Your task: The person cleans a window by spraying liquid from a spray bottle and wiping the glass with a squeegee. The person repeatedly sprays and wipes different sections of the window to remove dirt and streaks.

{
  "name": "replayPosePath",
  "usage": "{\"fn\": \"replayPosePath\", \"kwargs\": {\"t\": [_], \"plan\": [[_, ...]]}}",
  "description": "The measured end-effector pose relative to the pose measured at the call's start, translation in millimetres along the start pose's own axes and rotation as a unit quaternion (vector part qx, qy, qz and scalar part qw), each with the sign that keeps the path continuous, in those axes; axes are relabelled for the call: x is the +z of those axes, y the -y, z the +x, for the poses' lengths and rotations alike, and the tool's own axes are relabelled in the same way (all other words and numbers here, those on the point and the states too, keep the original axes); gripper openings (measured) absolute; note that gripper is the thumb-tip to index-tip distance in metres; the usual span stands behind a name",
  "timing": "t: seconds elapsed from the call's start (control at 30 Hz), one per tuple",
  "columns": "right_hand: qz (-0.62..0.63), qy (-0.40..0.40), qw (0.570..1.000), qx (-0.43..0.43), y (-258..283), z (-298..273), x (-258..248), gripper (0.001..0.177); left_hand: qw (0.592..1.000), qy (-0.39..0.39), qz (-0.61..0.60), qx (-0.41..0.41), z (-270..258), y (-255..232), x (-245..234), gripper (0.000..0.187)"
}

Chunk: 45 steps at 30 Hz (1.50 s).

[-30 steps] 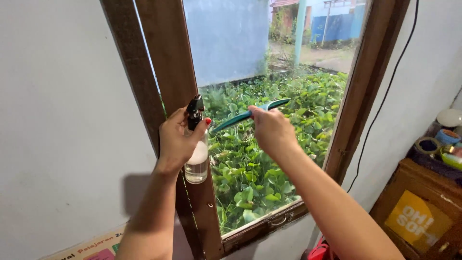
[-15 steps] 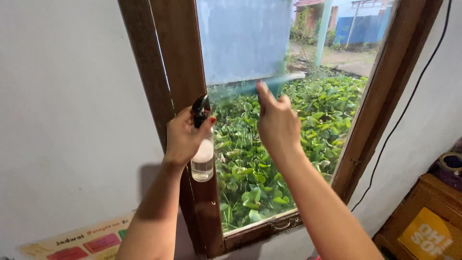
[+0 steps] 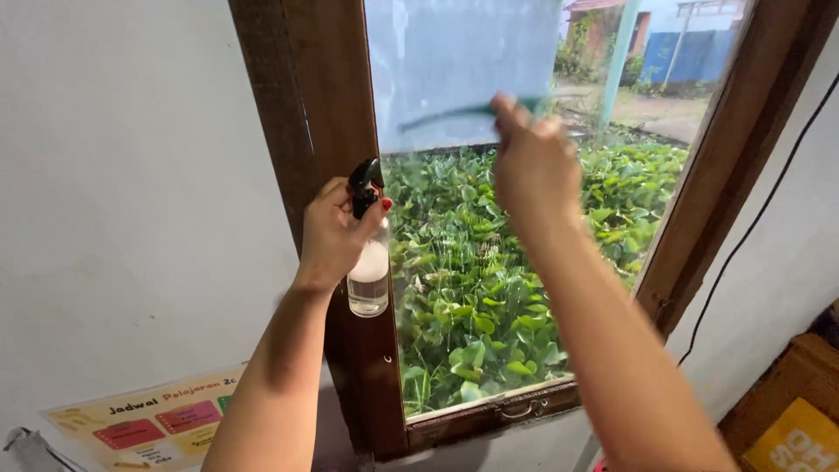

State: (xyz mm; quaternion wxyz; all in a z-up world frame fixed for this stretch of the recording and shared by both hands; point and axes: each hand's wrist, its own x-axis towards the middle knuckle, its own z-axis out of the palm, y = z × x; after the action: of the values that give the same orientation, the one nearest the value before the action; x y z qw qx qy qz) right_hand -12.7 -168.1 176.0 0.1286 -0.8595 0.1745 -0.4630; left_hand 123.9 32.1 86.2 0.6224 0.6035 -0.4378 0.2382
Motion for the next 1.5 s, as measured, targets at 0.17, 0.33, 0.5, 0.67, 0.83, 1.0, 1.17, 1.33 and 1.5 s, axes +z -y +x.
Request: {"fn": "replayPosePath", "kwargs": {"t": [0.17,0.33,0.5,0.67,0.83,1.0,1.17,1.33,1.5], "plan": [[-0.035,0.004,0.999,-0.041,-27,-94,56,0.043,0.999,-0.009,-0.009,0.040,-1,11,-1,0.027],[0.015,0.068,0.997,0.040,3,-62,-27,0.036,0.998,-0.016,-0.045,0.040,4,12,0,0.025],[0.019,-0.094,0.995,-0.037,-57,46,6,0.030,0.998,-0.021,-0.039,0.044,3,9,2,0.026],[-0.040,0.081,0.992,0.089,-36,-44,18,0.038,0.998,-0.031,-0.044,0.040,1,9,5,0.024],[-0.055,0.253,0.960,0.106,-121,-119,118,0.038,0.999,-0.007,-0.044,0.031,6,8,2,0.026],[-0.037,0.036,0.999,0.003,-51,-28,-1,0.032,0.998,-0.018,-0.036,0.053,3,7,4,0.024],[0.031,0.043,0.998,0.019,-8,4,-5,0.030,0.999,-0.005,0.006,-0.041,1,-11,5,0.011],[-0.055,0.050,0.997,-0.032,-39,-103,55,0.040,0.998,0.000,-0.034,0.046,2,5,3,0.026],[-0.030,0.122,0.992,0.030,-57,-135,59,0.041,0.998,0.001,-0.015,0.056,1,11,0,0.027]]}}
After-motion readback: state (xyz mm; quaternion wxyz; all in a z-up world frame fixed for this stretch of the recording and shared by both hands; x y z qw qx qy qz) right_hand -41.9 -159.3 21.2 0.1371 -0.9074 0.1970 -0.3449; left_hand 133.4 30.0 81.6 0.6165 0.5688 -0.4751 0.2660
